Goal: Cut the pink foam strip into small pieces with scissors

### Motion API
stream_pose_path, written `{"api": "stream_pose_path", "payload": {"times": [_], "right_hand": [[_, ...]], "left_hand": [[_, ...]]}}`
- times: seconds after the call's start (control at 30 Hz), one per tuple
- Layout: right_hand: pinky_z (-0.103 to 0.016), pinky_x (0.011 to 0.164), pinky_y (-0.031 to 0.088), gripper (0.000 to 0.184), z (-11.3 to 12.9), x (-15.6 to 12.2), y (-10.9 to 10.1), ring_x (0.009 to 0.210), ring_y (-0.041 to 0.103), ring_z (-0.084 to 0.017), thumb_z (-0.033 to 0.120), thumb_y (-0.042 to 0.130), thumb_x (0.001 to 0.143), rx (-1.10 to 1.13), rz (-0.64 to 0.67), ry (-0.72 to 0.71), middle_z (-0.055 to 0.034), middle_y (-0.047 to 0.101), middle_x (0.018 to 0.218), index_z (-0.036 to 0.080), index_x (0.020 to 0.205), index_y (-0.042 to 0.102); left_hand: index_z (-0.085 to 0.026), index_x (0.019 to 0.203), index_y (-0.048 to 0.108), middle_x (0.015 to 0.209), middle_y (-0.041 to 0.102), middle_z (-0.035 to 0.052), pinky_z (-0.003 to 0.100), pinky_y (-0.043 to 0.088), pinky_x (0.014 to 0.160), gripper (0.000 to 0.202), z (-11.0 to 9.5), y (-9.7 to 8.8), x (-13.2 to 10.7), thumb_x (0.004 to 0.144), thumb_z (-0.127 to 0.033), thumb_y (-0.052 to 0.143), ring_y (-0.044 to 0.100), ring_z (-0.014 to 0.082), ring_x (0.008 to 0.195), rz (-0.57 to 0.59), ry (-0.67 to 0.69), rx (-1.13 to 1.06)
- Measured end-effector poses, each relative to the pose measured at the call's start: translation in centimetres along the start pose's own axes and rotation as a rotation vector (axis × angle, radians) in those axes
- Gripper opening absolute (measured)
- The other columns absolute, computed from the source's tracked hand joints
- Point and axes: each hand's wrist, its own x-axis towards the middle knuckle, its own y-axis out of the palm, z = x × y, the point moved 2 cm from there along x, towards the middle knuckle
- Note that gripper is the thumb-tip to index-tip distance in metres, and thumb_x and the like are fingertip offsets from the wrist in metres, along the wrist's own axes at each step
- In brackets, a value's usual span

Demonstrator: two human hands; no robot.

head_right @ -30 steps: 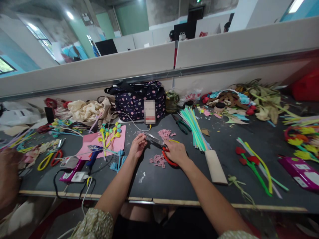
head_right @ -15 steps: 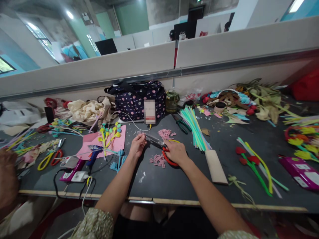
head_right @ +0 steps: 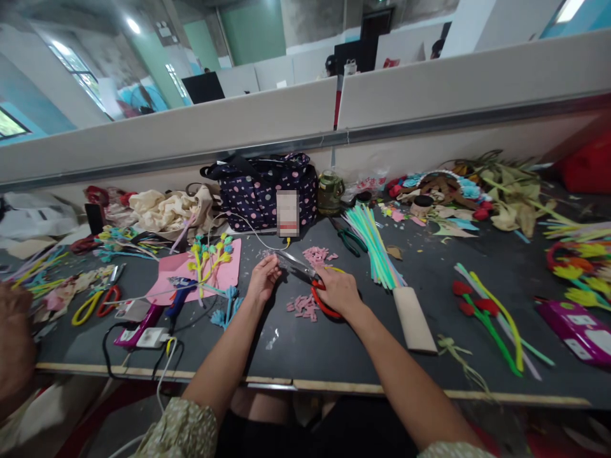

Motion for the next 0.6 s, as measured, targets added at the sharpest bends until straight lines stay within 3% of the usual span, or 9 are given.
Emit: {"api": "stream_pose_path", "payload": {"times": [0.27, 0.6], "right_hand": [[-0.029, 0.085, 0.044, 0.047, 0.20, -0.05, 0.41, 0.108, 0.062, -0.022, 0.034, 0.050, 0.087, 0.007, 0.030, -0.037, -0.0081, 0.066, 0.123, 0.023, 0.132, 0.054], [-0.029, 0.081, 0.045, 0.047, 0.36, -0.15, 0.30, 0.104, 0.064, -0.022, 0.035, 0.050, 0.088, -0.022, 0.048, -0.074, -0.0085, 0.068, 0.118, 0.022, 0.133, 0.053]], "left_hand": [[-0.013, 0.081, 0.064, 0.060, 0.060, -0.0036, 0.018, 0.049, 0.053, 0.033, -0.08, 0.29, -0.23, 0.056, -0.018, 0.085, 0.055, 0.0055, 0.049, 0.001, -0.006, 0.021], [-0.013, 0.081, 0.066, 0.059, 0.058, -0.0044, 0.018, 0.048, 0.052, 0.032, 0.09, 0.30, -0.32, 0.055, -0.018, 0.084, 0.054, 0.0052, 0.049, 0.019, 0.019, 0.026]]}}
